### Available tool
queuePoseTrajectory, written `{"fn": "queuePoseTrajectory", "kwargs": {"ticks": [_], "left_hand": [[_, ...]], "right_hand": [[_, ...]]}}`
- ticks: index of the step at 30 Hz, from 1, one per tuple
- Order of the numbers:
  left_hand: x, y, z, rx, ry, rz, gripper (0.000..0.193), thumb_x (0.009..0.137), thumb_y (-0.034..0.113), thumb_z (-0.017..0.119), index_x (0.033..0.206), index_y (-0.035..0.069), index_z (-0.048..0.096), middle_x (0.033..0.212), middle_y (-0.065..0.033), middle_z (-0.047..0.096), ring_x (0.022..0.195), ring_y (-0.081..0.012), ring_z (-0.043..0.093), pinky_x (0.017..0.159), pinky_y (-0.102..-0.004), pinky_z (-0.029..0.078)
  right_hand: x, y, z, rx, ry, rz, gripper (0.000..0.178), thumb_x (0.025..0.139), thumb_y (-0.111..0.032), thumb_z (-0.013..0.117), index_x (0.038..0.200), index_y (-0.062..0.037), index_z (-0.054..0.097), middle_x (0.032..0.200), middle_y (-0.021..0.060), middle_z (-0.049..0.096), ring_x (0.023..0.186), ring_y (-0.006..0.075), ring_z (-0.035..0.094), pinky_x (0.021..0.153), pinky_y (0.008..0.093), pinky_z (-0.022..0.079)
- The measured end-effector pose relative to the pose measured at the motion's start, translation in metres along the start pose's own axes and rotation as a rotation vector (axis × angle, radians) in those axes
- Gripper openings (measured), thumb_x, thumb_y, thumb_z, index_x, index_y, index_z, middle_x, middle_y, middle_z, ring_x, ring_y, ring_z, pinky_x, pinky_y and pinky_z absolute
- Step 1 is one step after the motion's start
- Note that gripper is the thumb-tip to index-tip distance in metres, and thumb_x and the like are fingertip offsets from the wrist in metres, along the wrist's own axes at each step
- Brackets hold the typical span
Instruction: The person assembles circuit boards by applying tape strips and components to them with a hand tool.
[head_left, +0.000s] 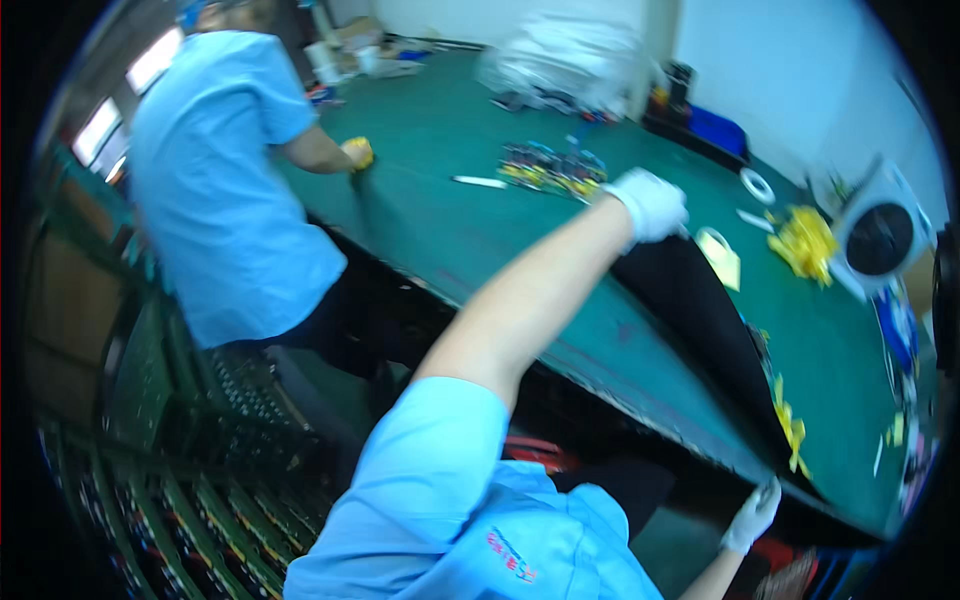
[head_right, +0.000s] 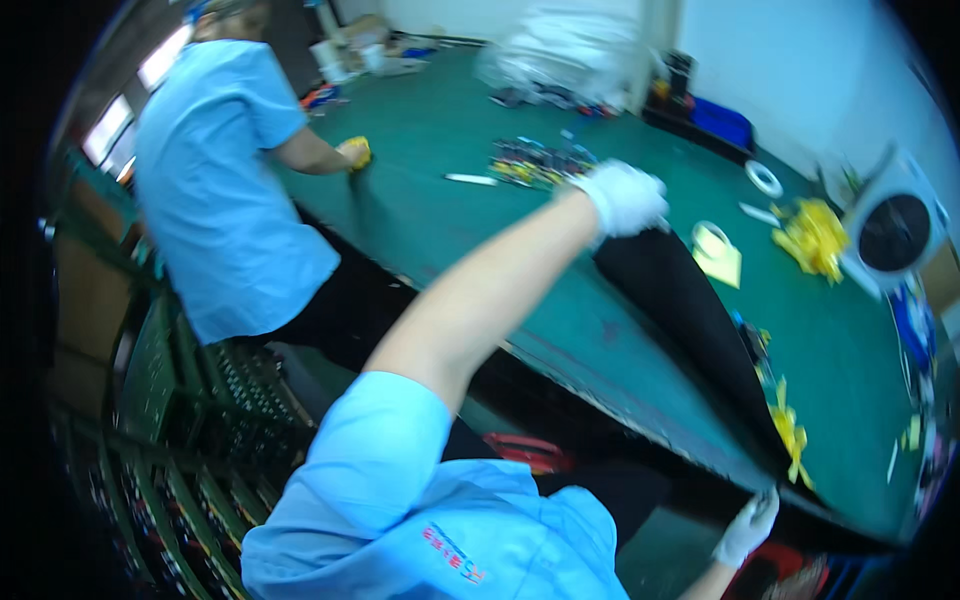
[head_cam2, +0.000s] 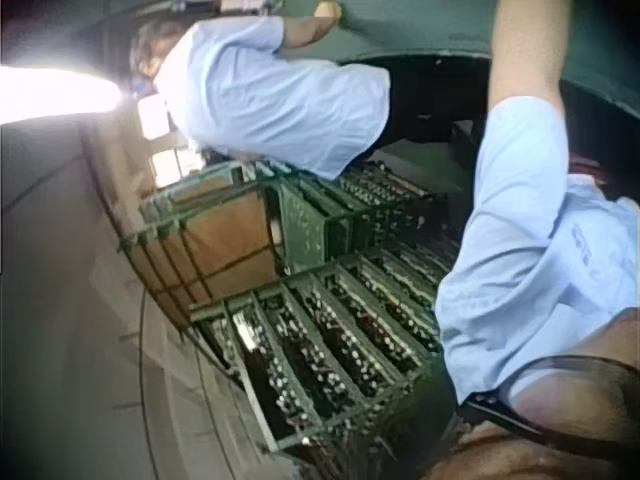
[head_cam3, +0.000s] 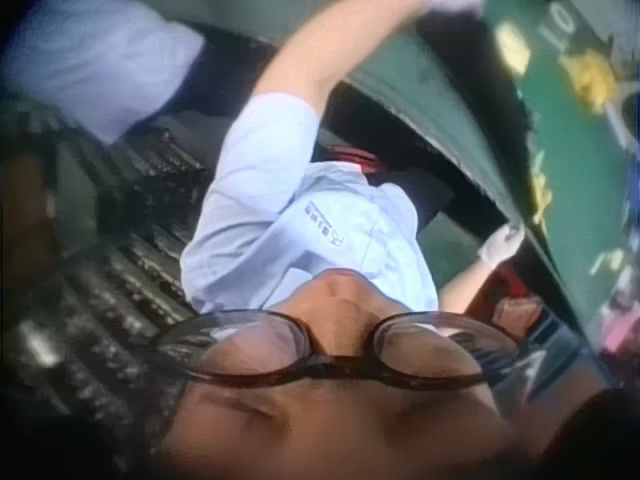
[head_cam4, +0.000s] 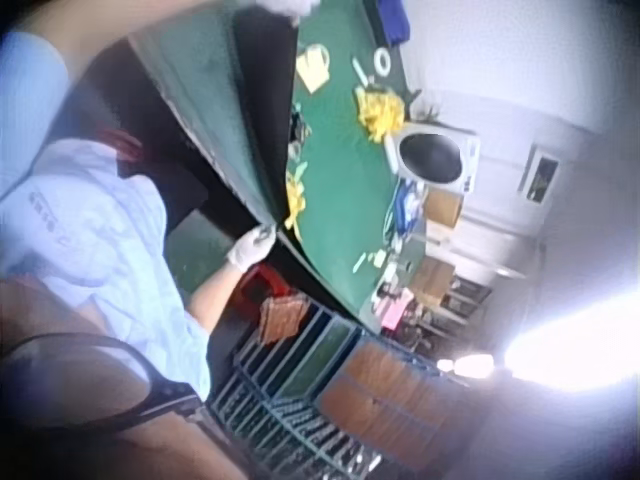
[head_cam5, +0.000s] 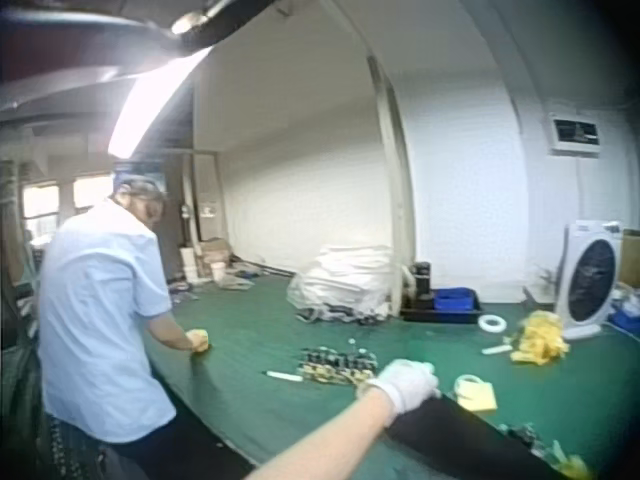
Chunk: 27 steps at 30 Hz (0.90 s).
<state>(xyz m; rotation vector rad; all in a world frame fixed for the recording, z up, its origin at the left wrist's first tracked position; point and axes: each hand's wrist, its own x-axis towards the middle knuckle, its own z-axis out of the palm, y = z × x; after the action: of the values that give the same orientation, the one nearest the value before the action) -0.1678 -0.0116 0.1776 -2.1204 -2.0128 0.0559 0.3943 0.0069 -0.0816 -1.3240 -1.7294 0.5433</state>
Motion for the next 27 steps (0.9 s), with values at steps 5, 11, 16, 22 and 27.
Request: {"fn": "queuePoseTrajectory", "kwargs": {"ticks": [5, 11, 16, 22, 27], "left_hand": [[-0.007, 0.002, 0.02, 0.022, -0.003, 0.005, 0.02, 0.086, 0.024, 0.061, 0.094, 0.012, 0.076, 0.092, -0.0118, 0.072, 0.087, -0.031, 0.072, 0.072, -0.0448, 0.058], [-0.009, 0.005, 0.025, -0.024, 0.012, 0.04, 0.02, 0.086, 0.023, 0.061, 0.093, 0.012, 0.076, 0.09, -0.0116, 0.073, 0.085, -0.0316, 0.072, 0.071, -0.0451, 0.058], [-0.006, 0.0, 0.0, 0.027, -0.071, 0.025, 0.022, 0.087, 0.023, 0.059, 0.1, 0.015, 0.075, 0.1, -0.0127, 0.073, 0.093, -0.0326, 0.071, 0.076, -0.046, 0.058], [-0.01, -0.016, 0.004, 0.122, -0.067, 0.062, 0.017, 0.089, 0.019, 0.058, 0.099, 0.013, 0.071, 0.097, -0.0114, 0.068, 0.091, -0.0321, 0.068, 0.074, -0.045, 0.056], [0.002, -0.012, 0.02, 0.197, 0.013, 0.129, 0.015, 0.089, 0.02, 0.059, 0.094, 0.01, 0.068, 0.096, -0.0124, 0.066, 0.089, -0.0338, 0.066, 0.074, -0.045, 0.054]], "right_hand": [[0.002, 0.018, 0.007, -0.095, -0.094, -0.062, 0.033, 0.099, -0.005, 0.054, 0.13, 0.008, 0.052, 0.127, 0.0184, 0.061, 0.118, 0.0255, 0.06, 0.104, 0.0348, 0.046], [-0.008, 0.001, 0.013, -0.157, -0.114, -0.084, 0.032, 0.098, -0.003, 0.054, 0.128, 0.0083, 0.053, 0.124, 0.0191, 0.063, 0.113, 0.0262, 0.062, 0.101, 0.0349, 0.047], [-0.025, -0.076, 0.032, -0.025, -0.121, 0.043, 0.036, 0.095, 0.002, 0.057, 0.13, 0.0077, 0.053, 0.124, 0.0204, 0.062, 0.114, 0.0252, 0.06, 0.101, 0.0353, 0.045], [-0.033, -0.082, 0.034, -0.188, -0.121, 0.028, 0.026, 0.092, -0.004, 0.065, 0.117, 0.0032, 0.062, 0.101, 0.013, 0.069, 0.083, 0.0173, 0.064, 0.077, 0.0293, 0.051], [-0.049, -0.061, 0.021, -0.24, -0.031, -0.17, 0.027, 0.091, -0.003, 0.065, 0.117, 0.0042, 0.06, 0.108, 0.0191, 0.069, 0.095, 0.0287, 0.07, 0.083, 0.0345, 0.055]]}}
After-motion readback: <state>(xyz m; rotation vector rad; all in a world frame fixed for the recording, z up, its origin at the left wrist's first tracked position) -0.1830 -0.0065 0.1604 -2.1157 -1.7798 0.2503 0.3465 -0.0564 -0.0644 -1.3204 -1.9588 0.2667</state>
